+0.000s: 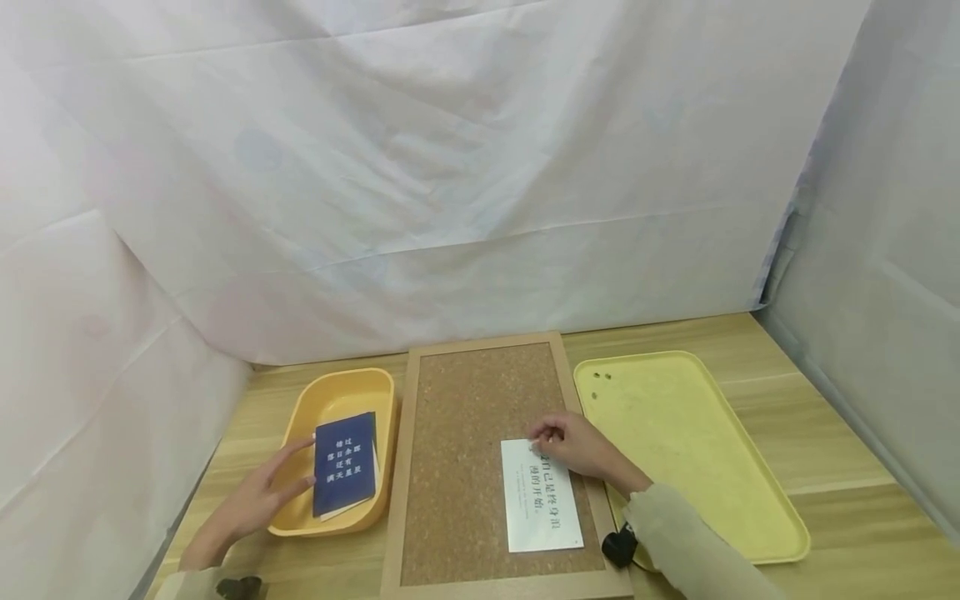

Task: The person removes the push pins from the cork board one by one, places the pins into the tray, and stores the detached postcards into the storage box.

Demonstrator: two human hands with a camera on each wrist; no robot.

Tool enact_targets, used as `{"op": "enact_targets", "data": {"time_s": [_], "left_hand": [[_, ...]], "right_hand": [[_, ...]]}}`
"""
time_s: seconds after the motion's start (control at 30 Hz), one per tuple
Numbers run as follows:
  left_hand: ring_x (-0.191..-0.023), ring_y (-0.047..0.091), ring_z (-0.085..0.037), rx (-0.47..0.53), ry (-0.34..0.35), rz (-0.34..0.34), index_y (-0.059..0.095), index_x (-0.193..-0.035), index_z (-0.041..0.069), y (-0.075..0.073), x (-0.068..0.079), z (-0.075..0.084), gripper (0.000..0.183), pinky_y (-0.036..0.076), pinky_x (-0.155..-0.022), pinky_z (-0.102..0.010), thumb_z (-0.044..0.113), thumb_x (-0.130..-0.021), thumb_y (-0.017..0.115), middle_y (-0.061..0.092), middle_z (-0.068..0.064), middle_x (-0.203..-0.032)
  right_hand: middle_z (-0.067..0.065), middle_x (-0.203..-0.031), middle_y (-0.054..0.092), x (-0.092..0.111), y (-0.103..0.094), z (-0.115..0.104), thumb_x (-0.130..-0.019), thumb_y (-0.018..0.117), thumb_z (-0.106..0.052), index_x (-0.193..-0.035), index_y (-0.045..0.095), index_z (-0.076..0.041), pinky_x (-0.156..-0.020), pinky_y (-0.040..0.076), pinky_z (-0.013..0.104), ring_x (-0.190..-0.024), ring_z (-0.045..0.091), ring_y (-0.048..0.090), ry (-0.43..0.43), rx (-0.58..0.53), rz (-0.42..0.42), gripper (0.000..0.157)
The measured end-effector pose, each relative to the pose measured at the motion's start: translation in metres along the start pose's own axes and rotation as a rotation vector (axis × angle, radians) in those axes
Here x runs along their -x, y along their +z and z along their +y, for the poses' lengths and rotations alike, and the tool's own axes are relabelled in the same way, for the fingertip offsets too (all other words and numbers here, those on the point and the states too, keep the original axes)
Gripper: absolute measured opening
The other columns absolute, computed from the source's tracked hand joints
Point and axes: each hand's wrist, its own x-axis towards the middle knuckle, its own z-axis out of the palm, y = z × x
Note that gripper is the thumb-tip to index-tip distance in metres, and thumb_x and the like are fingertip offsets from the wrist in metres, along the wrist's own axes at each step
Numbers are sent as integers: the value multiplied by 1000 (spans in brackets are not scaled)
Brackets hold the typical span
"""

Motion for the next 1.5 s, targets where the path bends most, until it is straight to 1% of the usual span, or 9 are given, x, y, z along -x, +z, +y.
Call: {"op": "enact_targets", "data": {"time_s": [0.3, 0.57, 0.67, 0.9, 1.07, 1.17, 1.3, 1.4, 1.5], "left_hand": [[-137, 35, -54, -11, -15, -9, 38, -151, 15, -3, 2, 0, 64, 32, -105, -72, 40, -97, 61, 37, -28, -153], [-136, 37, -54, -38, 18, 16, 39, -150, 10, -4, 4, 1, 64, 33, -106, -70, 39, -98, 60, 38, -29, -151], [-135, 37, -54, -38, 53, 47, 41, -149, 6, -4, 5, 2, 61, 33, -106, -70, 35, -99, 60, 40, -29, -150], [-133, 41, -52, -6, 191, 137, 46, -143, 0, -6, 5, 6, 51, 33, -106, -68, 19, -98, 63, 48, -28, -144], [-131, 43, -51, -18, 238, 166, 48, -140, -2, -9, 4, 8, 49, 34, -105, -68, 14, -97, 64, 49, -28, -142], [-132, 39, -54, -36, 237, 177, 49, -140, -2, -12, 6, 11, 49, 32, -104, -71, 15, -97, 64, 46, -32, -143], [-133, 34, -58, -62, 200, 177, 48, -141, -1, -16, 8, 16, 50, 30, -102, -74, 18, -97, 63, 38, -38, -145], [-133, 34, -59, -81, 184, 184, 47, -142, 0, -18, 10, 20, 51, 31, -102, -75, 20, -98, 63, 36, -39, -146], [-132, 35, -59, -92, 194, 200, 48, -141, 0, -18, 11, 22, 51, 31, -101, -75, 19, -97, 64, 36, -39, -146]], "right_hand": [[-6, -94, 67, -3, 1, -2, -90, 68, -9, -101, 73, -16, -69, 48, 21, -80, 10, 55, -22, 7, -6, 15], [-6, -94, 68, -3, 0, -3, -90, 68, -11, -102, 73, -17, -70, 47, 21, -81, 9, 54, -22, 8, -22, 14], [-6, -93, 67, -4, 0, -3, -91, 68, -11, -101, 73, -17, -69, 46, 22, -81, 9, 54, -27, 8, -26, 13], [-6, -92, 67, -5, -1, 0, -90, 68, -10, -100, 73, -18, -68, 46, 22, -80, 9, 54, -46, 10, -32, 13], [-8, -94, 67, -6, 0, 2, -90, 68, -9, -100, 74, -20, -69, 47, 22, -81, 9, 54, -46, 20, -35, 16], [-9, -95, 67, -6, 0, 2, -90, 68, -9, -99, 74, -22, -70, 47, 22, -81, 8, 55, -37, 22, -31, 17], [-7, -96, 68, -6, 0, 2, -90, 68, -8, -100, 74, -20, -70, 47, 22, -82, 9, 55, -47, 19, -34, 17], [-6, -98, 69, -5, 0, 2, -90, 69, -8, -100, 75, -19, -70, 46, 23, -82, 10, 55, -56, 20, -38, 16], [-6, -101, 71, -5, 0, 3, -90, 69, -9, -100, 75, -20, -72, 47, 22, -84, 9, 56, -61, 20, -40, 16]]}}
